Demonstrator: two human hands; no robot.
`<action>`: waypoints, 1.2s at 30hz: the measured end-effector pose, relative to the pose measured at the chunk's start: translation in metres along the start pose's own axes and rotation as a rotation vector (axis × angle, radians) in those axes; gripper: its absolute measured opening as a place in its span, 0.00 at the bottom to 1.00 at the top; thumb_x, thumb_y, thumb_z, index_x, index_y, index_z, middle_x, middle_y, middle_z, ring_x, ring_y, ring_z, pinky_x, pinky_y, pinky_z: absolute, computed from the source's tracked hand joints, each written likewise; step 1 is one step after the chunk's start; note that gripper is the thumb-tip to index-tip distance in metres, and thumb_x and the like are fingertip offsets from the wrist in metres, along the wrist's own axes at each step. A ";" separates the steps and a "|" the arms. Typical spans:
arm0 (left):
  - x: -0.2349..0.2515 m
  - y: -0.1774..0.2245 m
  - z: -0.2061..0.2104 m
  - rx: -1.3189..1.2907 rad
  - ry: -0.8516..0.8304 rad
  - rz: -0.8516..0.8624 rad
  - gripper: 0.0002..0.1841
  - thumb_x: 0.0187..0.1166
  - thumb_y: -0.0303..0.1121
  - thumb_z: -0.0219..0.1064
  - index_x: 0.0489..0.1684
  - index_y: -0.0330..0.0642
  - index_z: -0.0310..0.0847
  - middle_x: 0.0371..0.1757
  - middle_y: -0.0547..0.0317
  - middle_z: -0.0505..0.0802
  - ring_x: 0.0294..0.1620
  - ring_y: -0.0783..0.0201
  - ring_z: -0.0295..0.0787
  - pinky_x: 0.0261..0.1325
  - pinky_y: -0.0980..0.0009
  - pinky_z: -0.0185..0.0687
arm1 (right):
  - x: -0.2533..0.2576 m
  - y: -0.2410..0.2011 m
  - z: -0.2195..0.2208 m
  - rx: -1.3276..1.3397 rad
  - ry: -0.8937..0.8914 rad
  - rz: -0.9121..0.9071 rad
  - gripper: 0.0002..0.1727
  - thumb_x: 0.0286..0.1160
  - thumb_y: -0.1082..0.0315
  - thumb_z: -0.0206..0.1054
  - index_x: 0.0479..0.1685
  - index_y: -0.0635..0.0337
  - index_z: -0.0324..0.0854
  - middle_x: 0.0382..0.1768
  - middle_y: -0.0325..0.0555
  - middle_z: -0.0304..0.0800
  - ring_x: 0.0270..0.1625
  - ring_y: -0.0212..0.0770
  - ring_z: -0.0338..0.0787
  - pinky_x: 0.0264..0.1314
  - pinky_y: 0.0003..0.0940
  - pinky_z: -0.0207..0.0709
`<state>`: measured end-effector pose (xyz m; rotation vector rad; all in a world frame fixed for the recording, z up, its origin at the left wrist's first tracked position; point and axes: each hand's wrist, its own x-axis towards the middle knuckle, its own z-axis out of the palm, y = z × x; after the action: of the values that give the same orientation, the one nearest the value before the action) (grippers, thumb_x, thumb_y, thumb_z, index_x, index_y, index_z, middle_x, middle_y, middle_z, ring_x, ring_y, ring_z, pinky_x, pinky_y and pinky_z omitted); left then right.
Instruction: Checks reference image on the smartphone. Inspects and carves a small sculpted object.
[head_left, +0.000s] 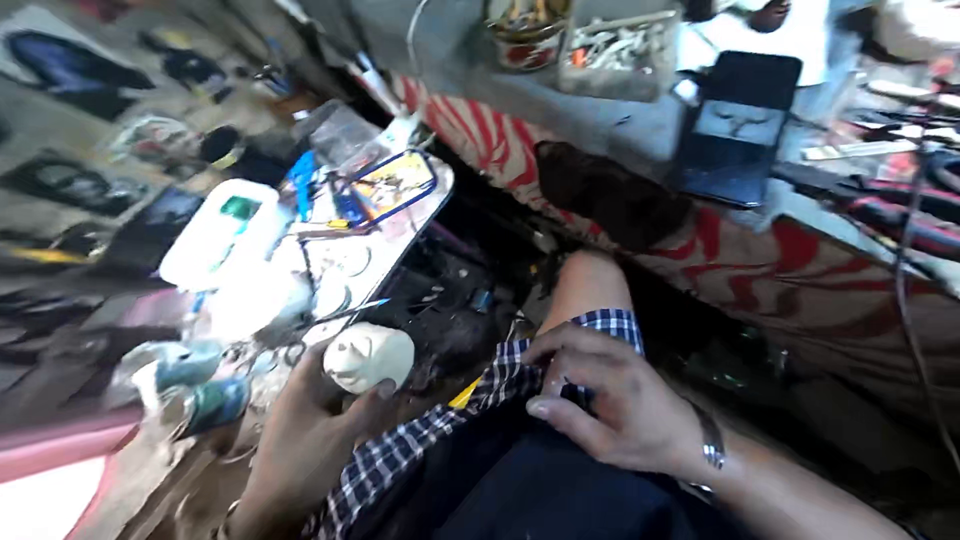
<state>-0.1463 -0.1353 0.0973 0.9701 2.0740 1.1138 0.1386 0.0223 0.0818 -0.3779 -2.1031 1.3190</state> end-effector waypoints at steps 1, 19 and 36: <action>-0.004 0.009 0.013 -0.102 -0.044 0.007 0.42 0.54 0.38 0.84 0.74 0.40 0.70 0.54 0.66 0.94 0.50 0.73 0.95 0.50 0.72 0.94 | -0.003 0.000 -0.002 -0.011 0.017 0.011 0.16 0.83 0.57 0.69 0.34 0.61 0.87 0.56 0.50 0.92 0.61 0.40 0.91 0.63 0.35 0.87; 0.011 0.106 0.150 -0.468 -0.457 0.223 0.35 0.60 0.34 0.86 0.67 0.32 0.74 0.55 0.49 0.94 0.56 0.57 0.95 0.59 0.62 0.94 | -0.021 0.008 -0.061 -0.041 0.376 -0.005 0.21 0.76 0.55 0.76 0.59 0.60 0.84 0.63 0.50 0.88 0.70 0.41 0.87 0.70 0.35 0.86; 0.037 0.130 0.153 -0.284 -0.600 0.233 0.36 0.56 0.33 0.84 0.68 0.37 0.74 0.56 0.57 0.94 0.57 0.63 0.94 0.58 0.66 0.94 | -0.019 0.010 -0.082 -0.015 0.413 -0.005 0.22 0.76 0.54 0.77 0.61 0.58 0.82 0.63 0.47 0.89 0.68 0.39 0.88 0.68 0.35 0.88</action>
<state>-0.0084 0.0117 0.1309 1.2367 1.3136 1.0307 0.2043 0.0747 0.0922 -0.5953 -1.7667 1.1107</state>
